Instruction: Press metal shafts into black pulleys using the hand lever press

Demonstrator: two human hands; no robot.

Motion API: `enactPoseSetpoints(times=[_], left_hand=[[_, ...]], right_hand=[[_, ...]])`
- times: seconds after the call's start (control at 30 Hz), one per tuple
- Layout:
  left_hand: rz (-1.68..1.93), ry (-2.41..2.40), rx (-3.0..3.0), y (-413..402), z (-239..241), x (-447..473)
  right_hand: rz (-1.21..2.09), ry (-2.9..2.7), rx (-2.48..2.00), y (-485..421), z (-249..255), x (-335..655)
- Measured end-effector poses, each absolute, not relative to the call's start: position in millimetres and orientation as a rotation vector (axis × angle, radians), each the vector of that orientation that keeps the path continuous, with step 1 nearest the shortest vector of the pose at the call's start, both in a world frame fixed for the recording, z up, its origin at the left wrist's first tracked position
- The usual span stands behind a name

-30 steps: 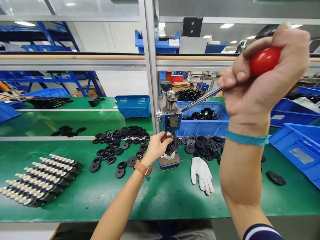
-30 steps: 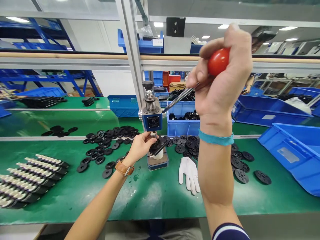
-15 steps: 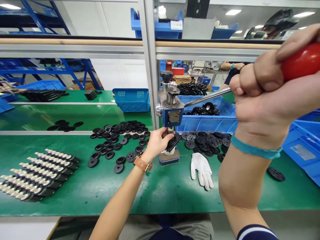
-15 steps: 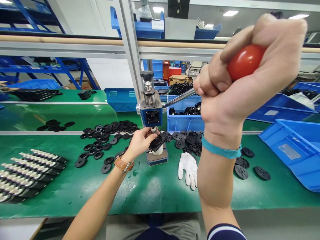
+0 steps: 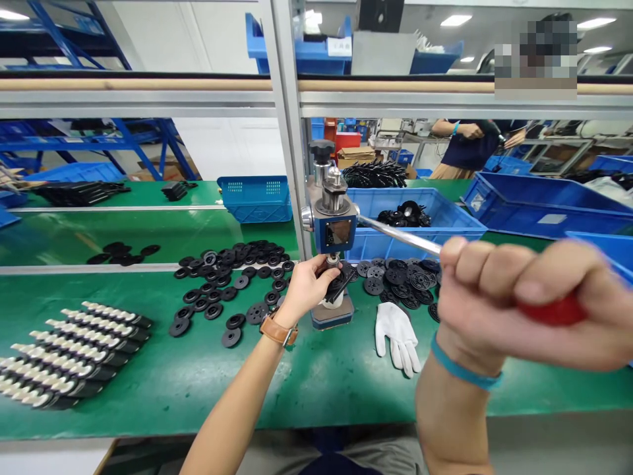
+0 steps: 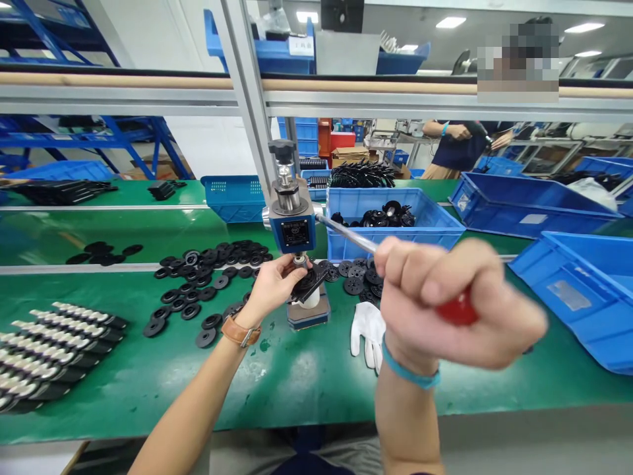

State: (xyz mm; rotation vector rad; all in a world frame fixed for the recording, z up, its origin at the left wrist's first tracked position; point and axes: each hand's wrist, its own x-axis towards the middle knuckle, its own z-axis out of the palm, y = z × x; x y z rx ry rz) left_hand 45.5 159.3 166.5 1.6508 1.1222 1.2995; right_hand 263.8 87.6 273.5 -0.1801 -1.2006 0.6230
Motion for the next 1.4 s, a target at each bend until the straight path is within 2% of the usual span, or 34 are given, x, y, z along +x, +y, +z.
enactPoseSetpoints(times=[0.17, 0.53, 0.83, 0.97, 1.1, 1.27, 1.4], left_hand=[[1.276, 1.131, 1.651, 159.0, 162.9, 44.9], [1.275, 1.172, 1.623, 155.6, 164.6, 45.9], [1.272, 1.164, 1.638, 159.5, 164.6, 44.8], [1.369, 1.18, 1.612, 140.8, 171.4, 46.2], [1.52, 0.949, 1.048, 94.3, 159.4, 49.2], [1.33, 0.664, 0.305, 46.9, 119.8, 51.5], [1.305, 0.581, 0.095, 33.7, 98.6, 48.7]], right_hand=[[0.594, -1.225, -0.083, 75.3, 237.7, 259.1], [0.549, -1.266, -0.084, 78.0, 213.9, 268.8], [0.559, -1.227, -0.015, 85.3, 230.2, 258.1], [0.548, -1.075, -0.198, 77.4, 249.2, 254.3], [0.463, -1.194, -0.532, 56.8, 227.6, 246.2], [0.394, -1.877, -0.728, 36.1, 161.0, 226.0], [0.266, -1.833, -0.893, 28.0, 130.0, 224.2]])
